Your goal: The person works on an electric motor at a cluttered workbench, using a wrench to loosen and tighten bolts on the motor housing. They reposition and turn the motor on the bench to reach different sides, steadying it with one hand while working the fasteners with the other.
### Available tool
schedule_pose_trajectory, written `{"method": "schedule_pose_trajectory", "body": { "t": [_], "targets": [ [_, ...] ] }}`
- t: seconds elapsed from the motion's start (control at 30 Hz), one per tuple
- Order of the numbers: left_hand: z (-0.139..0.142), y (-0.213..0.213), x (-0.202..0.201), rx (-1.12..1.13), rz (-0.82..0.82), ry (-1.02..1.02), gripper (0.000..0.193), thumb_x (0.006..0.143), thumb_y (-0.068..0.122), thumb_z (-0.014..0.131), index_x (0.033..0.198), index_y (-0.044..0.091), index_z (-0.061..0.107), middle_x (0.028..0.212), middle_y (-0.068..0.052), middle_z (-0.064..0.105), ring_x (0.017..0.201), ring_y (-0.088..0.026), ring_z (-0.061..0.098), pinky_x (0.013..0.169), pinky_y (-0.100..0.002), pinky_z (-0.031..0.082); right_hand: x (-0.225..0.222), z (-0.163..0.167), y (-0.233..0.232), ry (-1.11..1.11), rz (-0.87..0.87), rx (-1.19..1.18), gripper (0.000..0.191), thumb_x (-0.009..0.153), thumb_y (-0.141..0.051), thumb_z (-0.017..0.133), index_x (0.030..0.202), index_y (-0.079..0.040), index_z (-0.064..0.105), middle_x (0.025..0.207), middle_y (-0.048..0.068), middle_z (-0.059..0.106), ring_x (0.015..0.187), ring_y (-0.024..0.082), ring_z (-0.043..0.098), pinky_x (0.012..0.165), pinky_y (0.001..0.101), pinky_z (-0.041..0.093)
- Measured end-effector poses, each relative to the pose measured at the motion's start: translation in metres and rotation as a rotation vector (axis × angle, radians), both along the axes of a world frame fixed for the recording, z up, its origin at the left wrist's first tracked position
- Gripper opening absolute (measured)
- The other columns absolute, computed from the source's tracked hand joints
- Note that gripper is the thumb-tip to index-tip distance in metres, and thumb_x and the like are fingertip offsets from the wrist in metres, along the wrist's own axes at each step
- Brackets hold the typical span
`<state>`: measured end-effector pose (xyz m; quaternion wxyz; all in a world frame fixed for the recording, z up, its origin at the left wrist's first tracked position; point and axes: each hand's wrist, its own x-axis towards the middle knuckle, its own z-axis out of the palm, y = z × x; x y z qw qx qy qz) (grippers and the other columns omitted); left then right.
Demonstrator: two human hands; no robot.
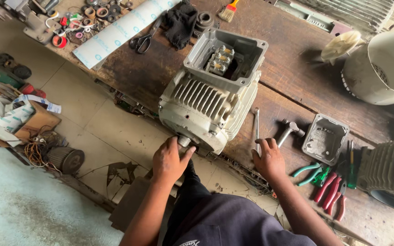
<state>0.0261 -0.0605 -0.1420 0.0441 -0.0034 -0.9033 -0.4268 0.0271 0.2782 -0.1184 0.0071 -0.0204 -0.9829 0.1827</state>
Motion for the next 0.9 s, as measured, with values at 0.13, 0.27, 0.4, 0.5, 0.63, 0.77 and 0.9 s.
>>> {"method": "schedule_pose_trajectory", "body": {
  "t": [0.13, 0.27, 0.4, 0.5, 0.63, 0.77, 0.9],
  "targets": [
    [-0.013, 0.005, -0.005, 0.492, 0.026, -0.301, 0.062, 0.106, 0.062, 0.038, 0.091, 0.008, 0.065, 0.068, -0.007, 0.066, 0.061, -0.021, 0.064, 0.059, -0.033, 0.052, 0.005, 0.014, -0.015, 0.101, 0.095, -0.082, 0.03, 0.088, -0.025, 0.072, 0.113, -0.01, 0.066, 0.113, 0.014, 0.064, 0.098, 0.036, 0.068, 0.079, 0.0476, 0.057],
    [-0.03, 0.011, -0.009, 1.395, -0.066, -0.657, 0.063, 0.105, 0.063, 0.04, 0.087, 0.008, 0.065, 0.066, -0.007, 0.065, 0.06, -0.021, 0.064, 0.058, -0.033, 0.052, 0.011, 0.028, -0.026, 0.116, 0.119, -0.186, 0.024, 0.089, -0.024, 0.073, 0.107, -0.008, 0.068, 0.108, 0.013, 0.066, 0.093, 0.036, 0.068, 0.076, 0.0467, 0.056],
    [-0.02, 0.008, -0.008, 1.099, -0.01, -0.59, 0.064, 0.104, 0.064, 0.042, 0.083, 0.008, 0.064, 0.064, -0.008, 0.065, 0.058, -0.021, 0.063, 0.057, -0.033, 0.052, 0.015, 0.039, -0.031, 0.154, 0.212, -0.277, 0.022, 0.09, -0.02, 0.074, 0.107, -0.007, 0.068, 0.105, 0.014, 0.066, 0.091, 0.036, 0.069, 0.074, 0.0449, 0.057],
    [-0.001, 0.003, -0.005, 0.426, 0.016, -0.26, 0.065, 0.103, 0.065, 0.043, 0.08, 0.008, 0.064, 0.063, -0.008, 0.064, 0.057, -0.021, 0.063, 0.056, -0.033, 0.052, 0.019, 0.048, -0.036, 0.124, 0.289, -0.273, 0.024, 0.088, -0.02, 0.075, 0.106, -0.006, 0.067, 0.105, 0.013, 0.066, 0.087, 0.033, 0.07, 0.072, 0.0426, 0.058],
    [0.007, 0.003, -0.003, 0.022, -0.016, 0.002, 0.066, 0.102, 0.066, 0.044, 0.076, 0.008, 0.063, 0.061, -0.008, 0.063, 0.055, -0.021, 0.062, 0.055, -0.033, 0.051, 0.027, 0.062, -0.059, 0.273, 0.635, -0.271, 0.025, 0.087, -0.018, 0.075, 0.107, -0.005, 0.067, 0.104, 0.012, 0.066, 0.091, 0.031, 0.07, 0.076, 0.0399, 0.059],
    [-0.01, 0.011, -0.008, 0.632, 0.057, -0.429, 0.068, 0.101, 0.067, 0.046, 0.072, 0.008, 0.062, 0.059, -0.008, 0.062, 0.053, -0.021, 0.062, 0.054, -0.033, 0.051, 0.025, 0.075, -0.095, 0.26, 0.903, -0.22, 0.023, 0.093, -0.023, 0.073, 0.108, -0.006, 0.068, 0.107, 0.013, 0.067, 0.095, 0.031, 0.068, 0.078, 0.0421, 0.058],
    [-0.021, 0.008, -0.014, 1.452, -0.071, -0.804, 0.072, 0.099, 0.071, 0.043, 0.069, 0.008, 0.062, 0.057, -0.008, 0.062, 0.051, -0.021, 0.061, 0.053, -0.032, 0.05, 0.014, 0.083, -0.115, 0.179, 1.08, -0.047, 0.051, 0.07, -0.032, 0.073, 0.11, -0.001, 0.069, 0.112, 0.021, 0.066, 0.096, 0.034, 0.063, 0.075, 0.0442, 0.055]
  ]
}}
